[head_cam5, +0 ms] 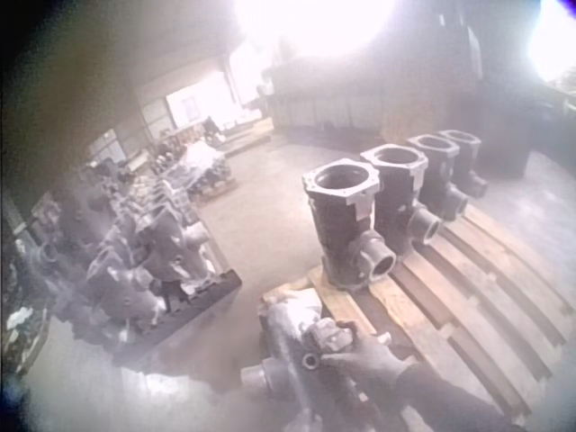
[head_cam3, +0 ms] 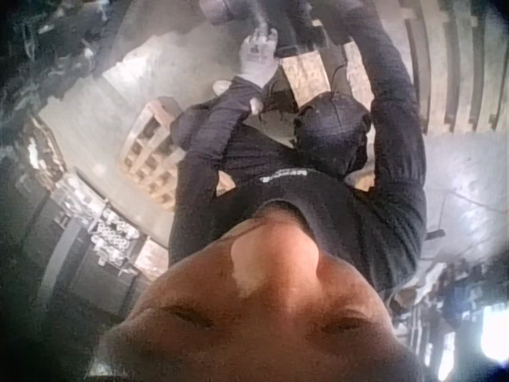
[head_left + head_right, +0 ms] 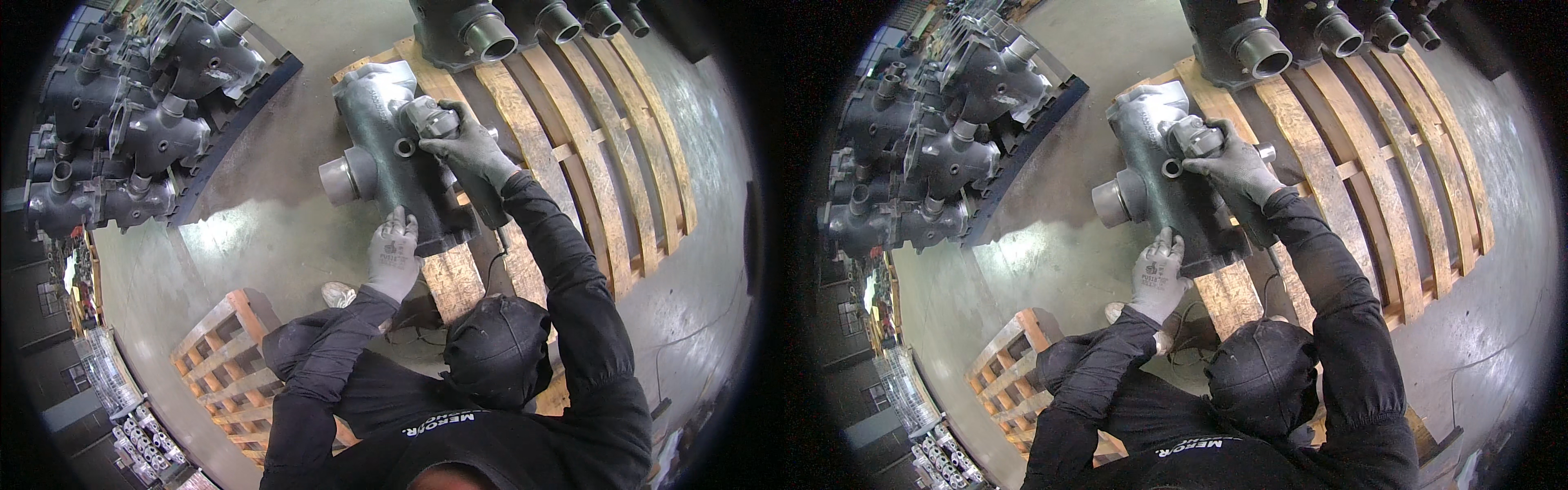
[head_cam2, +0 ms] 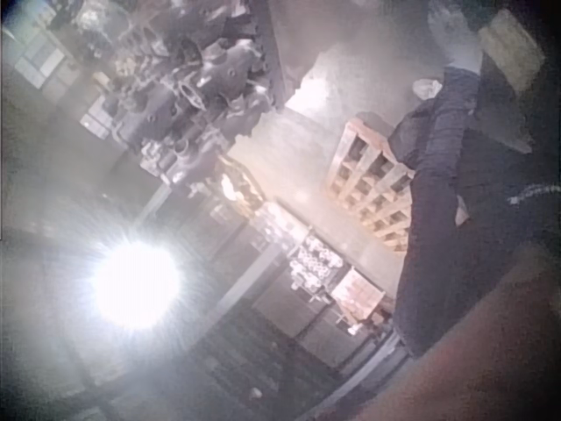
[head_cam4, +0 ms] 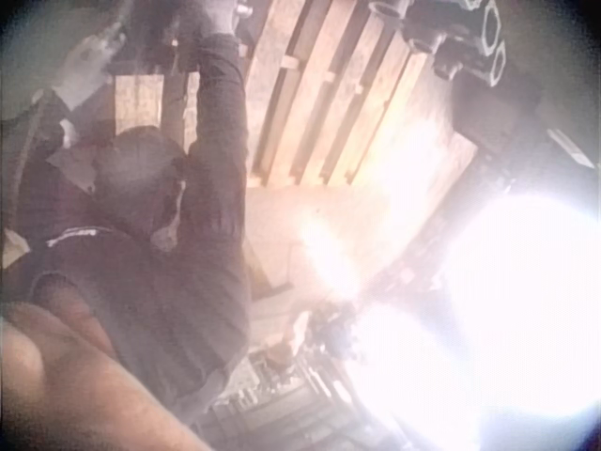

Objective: The person uses a handheld angle grinder to smooth the surfaces of metal castings placed on a wooden pallet. They reposition the castings to access different sides and then move finished pieces to a nearby stack.

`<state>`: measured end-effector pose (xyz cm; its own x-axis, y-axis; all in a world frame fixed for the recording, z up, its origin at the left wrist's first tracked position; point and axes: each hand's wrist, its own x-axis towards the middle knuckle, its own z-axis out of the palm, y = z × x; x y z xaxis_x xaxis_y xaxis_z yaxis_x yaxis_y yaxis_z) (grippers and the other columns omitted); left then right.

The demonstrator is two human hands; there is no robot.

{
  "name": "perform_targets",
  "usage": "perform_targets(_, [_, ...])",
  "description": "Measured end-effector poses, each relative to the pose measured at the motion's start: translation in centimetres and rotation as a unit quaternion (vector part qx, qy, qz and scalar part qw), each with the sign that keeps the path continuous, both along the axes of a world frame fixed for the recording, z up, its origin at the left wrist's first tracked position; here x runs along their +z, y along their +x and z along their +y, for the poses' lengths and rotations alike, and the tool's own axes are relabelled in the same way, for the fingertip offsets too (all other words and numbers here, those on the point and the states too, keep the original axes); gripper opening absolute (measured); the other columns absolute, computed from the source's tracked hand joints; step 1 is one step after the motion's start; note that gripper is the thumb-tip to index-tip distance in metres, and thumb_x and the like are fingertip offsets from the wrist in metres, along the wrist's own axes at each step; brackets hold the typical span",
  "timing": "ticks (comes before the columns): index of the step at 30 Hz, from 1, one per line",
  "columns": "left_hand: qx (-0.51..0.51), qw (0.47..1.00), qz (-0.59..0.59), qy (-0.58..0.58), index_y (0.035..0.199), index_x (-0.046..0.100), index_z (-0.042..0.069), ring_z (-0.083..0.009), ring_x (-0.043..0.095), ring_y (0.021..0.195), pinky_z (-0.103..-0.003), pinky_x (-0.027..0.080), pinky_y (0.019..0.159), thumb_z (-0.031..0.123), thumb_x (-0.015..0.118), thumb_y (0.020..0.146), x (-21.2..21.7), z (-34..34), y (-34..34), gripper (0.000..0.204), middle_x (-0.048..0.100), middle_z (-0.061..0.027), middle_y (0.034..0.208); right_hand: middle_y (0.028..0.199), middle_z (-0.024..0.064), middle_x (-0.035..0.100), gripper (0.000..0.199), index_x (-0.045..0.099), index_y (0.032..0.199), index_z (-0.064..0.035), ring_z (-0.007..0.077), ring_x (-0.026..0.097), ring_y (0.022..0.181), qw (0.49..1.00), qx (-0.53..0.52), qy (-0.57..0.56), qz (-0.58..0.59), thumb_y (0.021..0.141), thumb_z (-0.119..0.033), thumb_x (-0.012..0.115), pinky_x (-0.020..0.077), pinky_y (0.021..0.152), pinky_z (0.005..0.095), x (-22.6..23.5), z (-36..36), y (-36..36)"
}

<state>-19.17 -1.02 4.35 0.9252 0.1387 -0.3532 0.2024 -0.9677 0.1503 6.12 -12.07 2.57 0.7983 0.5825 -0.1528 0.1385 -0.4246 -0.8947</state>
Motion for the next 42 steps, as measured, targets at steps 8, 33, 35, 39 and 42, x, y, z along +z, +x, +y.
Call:
perform_targets(8, [0.001, 1.0, 0.003, 0.005, 0.152, 0.049, 0.001, -0.0344, 0.048, 0.146, -0.042, 0.038, 0.121, 0.033, 0.086, 0.079, 0.0, 0.0, 0.0, 0.088, 0.042, -0.0238, 0.163, 0.13, 0.0189, 0.067, 0.092, 0.041, 0.15, -0.0112, 0.0261, 0.067, 0.119, 0.998, -0.049, -0.039, 0.005, 0.079, -0.039, 0.093, 0.055, 0.101, 0.0377, -0.6, -1.1, 0.9])
perform_targets(33, [-0.004, 1.0, 0.009, 0.006, 0.153, 0.048, 0.001, -0.0343, 0.047, 0.146, -0.042, 0.037, 0.122, 0.031, 0.085, 0.079, 0.1, 0.0, 0.1, 0.089, 0.043, -0.0244, 0.162, 0.134, 0.019, 0.064, 0.088, 0.043, 0.149, -0.008, 0.0257, 0.063, 0.125, 1.0, -0.026, 0.002, 0.015, 0.081, -0.034, 0.093, 0.0519, 0.106, 0.0388, -0.5, -1.9, -0.9])
perform_targets(35, [-0.003, 1.0, 0.003, 0.005, 0.153, 0.048, 0.001, -0.0341, 0.047, 0.146, -0.042, 0.036, 0.122, 0.031, 0.085, 0.079, 0.1, 0.0, -0.1, 0.088, 0.043, -0.0244, 0.162, 0.133, 0.0185, 0.064, 0.088, 0.042, 0.149, -0.0086, 0.0252, 0.064, 0.123, 0.998, -0.062, -0.012, 0.026, 0.081, -0.034, 0.092, 0.0527, 0.105, 0.0387, -0.8, -1.8, 0.0])
perform_targets(39, [-0.003, 1.0, -0.008, 0.007, 0.152, 0.048, 0.001, -0.034, 0.047, 0.146, -0.042, 0.035, 0.122, 0.031, 0.086, 0.079, 0.1, 0.0, -0.1, 0.088, 0.044, -0.0243, 0.162, 0.133, 0.018, 0.064, 0.089, 0.041, 0.149, -0.0101, 0.0242, 0.065, 0.121, 0.996, -0.061, 0.001, 0.066, 0.081, -0.035, 0.092, 0.0539, 0.103, 0.0371, -1.2, -1.6, 0.6])
perform_targets(42, [-0.002, 1.0, -0.004, 0.006, 0.152, 0.049, 0.001, -0.0342, 0.047, 0.146, -0.042, 0.036, 0.122, 0.031, 0.086, 0.078, 0.1, -0.1, -0.1, 0.088, 0.044, -0.0244, 0.161, 0.128, 0.0178, 0.067, 0.089, 0.04, 0.15, -0.0131, 0.0255, 0.066, 0.12, 0.999, -0.025, -0.009, 0.024, 0.081, -0.035, 0.092, 0.0538, 0.103, 0.0372, -1.1, -1.2, 0.4])
